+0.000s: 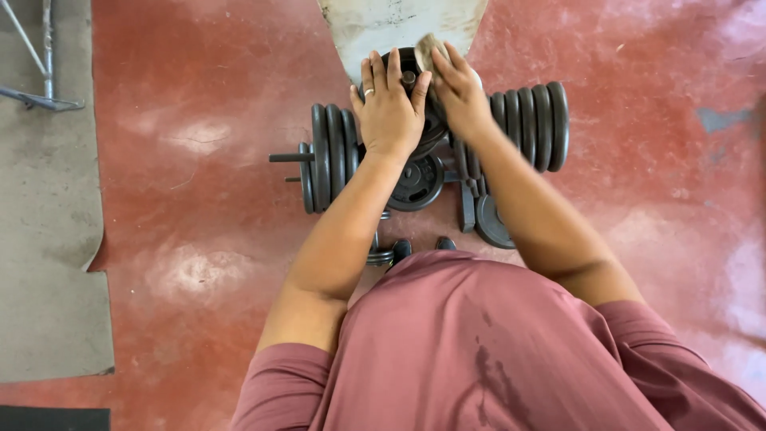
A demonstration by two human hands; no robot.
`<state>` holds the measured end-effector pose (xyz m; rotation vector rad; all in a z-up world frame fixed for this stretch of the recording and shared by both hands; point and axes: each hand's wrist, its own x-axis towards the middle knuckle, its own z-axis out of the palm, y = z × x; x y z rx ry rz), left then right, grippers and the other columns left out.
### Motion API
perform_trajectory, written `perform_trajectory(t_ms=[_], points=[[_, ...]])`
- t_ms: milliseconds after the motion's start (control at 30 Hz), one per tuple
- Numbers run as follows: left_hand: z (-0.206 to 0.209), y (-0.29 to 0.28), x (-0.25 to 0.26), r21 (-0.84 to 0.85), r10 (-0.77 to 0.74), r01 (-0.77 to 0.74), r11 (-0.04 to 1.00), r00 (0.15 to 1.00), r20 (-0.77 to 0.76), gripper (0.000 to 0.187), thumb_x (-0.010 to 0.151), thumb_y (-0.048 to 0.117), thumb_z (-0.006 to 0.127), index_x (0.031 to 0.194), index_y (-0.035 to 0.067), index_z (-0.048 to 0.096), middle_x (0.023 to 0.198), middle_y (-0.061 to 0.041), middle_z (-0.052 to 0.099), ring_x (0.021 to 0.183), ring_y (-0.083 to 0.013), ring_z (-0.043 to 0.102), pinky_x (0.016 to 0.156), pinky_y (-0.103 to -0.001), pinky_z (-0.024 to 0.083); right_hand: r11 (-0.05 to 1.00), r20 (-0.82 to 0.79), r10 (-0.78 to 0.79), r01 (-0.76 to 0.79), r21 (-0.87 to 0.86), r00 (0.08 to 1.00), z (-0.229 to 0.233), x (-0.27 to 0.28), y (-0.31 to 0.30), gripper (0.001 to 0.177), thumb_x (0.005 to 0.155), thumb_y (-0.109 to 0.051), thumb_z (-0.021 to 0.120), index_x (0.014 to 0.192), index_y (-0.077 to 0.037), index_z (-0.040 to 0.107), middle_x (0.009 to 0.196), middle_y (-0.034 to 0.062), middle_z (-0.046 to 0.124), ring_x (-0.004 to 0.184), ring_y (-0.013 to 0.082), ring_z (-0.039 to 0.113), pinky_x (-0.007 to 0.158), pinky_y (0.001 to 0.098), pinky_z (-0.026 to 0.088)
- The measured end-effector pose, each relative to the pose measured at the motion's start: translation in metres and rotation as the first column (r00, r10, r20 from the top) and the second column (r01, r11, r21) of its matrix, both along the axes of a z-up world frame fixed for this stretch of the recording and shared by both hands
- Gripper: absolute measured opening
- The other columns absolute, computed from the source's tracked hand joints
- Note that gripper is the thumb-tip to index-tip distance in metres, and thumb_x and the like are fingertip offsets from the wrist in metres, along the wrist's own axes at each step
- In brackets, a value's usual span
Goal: Cleaning weight plates on a storage rack using a cloth.
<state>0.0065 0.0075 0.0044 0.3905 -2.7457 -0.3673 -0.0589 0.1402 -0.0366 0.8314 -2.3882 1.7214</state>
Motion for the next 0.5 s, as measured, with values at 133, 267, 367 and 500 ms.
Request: perform_trajectory(t_ms=[133,267,367,500], points=[[-0.003,-0.002,-0.001,-0.004,-0.002,0.002,1.000,1.000,-0.010,0.074,0.104,0.063,0.030,0.154,0.009,0.040,0.161,-0.020,0.039,0.153,-0.0374,0.029,0.119,-0.063,0.026,0.963,0.069,0.079,-0.094,0.252,0.994,0.038,-0.034,-0.007,0.044,0.106,-0.014,0.055,0.150,-0.009,0.051,0.152,0.0124,0.053,0.134,0.0279,0.056,0.112,0.0368,0.044],[-0.001,0.000,0.000,-0.017,0.002,-0.002,1.000,1.000,-0.023,0.072,0.104,0.061,0.033,0.151,0.007,0.042,0.159,-0.021,0.041,0.152,-0.0376,0.031,0.119,-0.064,0.026,0.972,0.275,0.116,-0.166,0.166,0.954,0.042,-0.043,-0.014,0.035,0.104,-0.025,0.060,0.137,-0.014,0.065,0.117,0.0029,0.075,0.099,0.0119,0.069,0.089,0.0269,0.055],[0.002,-0.001,0.003,-0.021,-0.003,0.003,1.000,1.000,0.004,0.071,0.105,0.060,0.032,0.153,0.008,0.039,0.161,-0.017,0.041,0.153,-0.0350,0.030,0.119,-0.063,0.025,0.991,0.228,0.085,-0.106,0.081,0.970,0.033,-0.025,-0.006,0.035,0.105,-0.019,0.059,0.139,-0.011,0.062,0.120,0.0070,0.074,0.104,0.0143,0.069,0.092,0.0279,0.055],[-0.004,-0.007,-0.001,-0.086,-0.040,0.038,0.996,0.999,-0.026,0.067,0.107,0.059,0.032,0.154,0.012,0.038,0.160,-0.014,0.044,0.152,-0.0319,0.034,0.118,-0.062,0.030,1.000,0.193,-0.004,0.008,-0.017,0.981,-0.004,0.005,0.009,0.046,0.110,-0.014,0.046,0.154,-0.006,0.039,0.152,0.0195,0.052,0.138,0.0303,0.053,0.114,0.0377,0.042]])
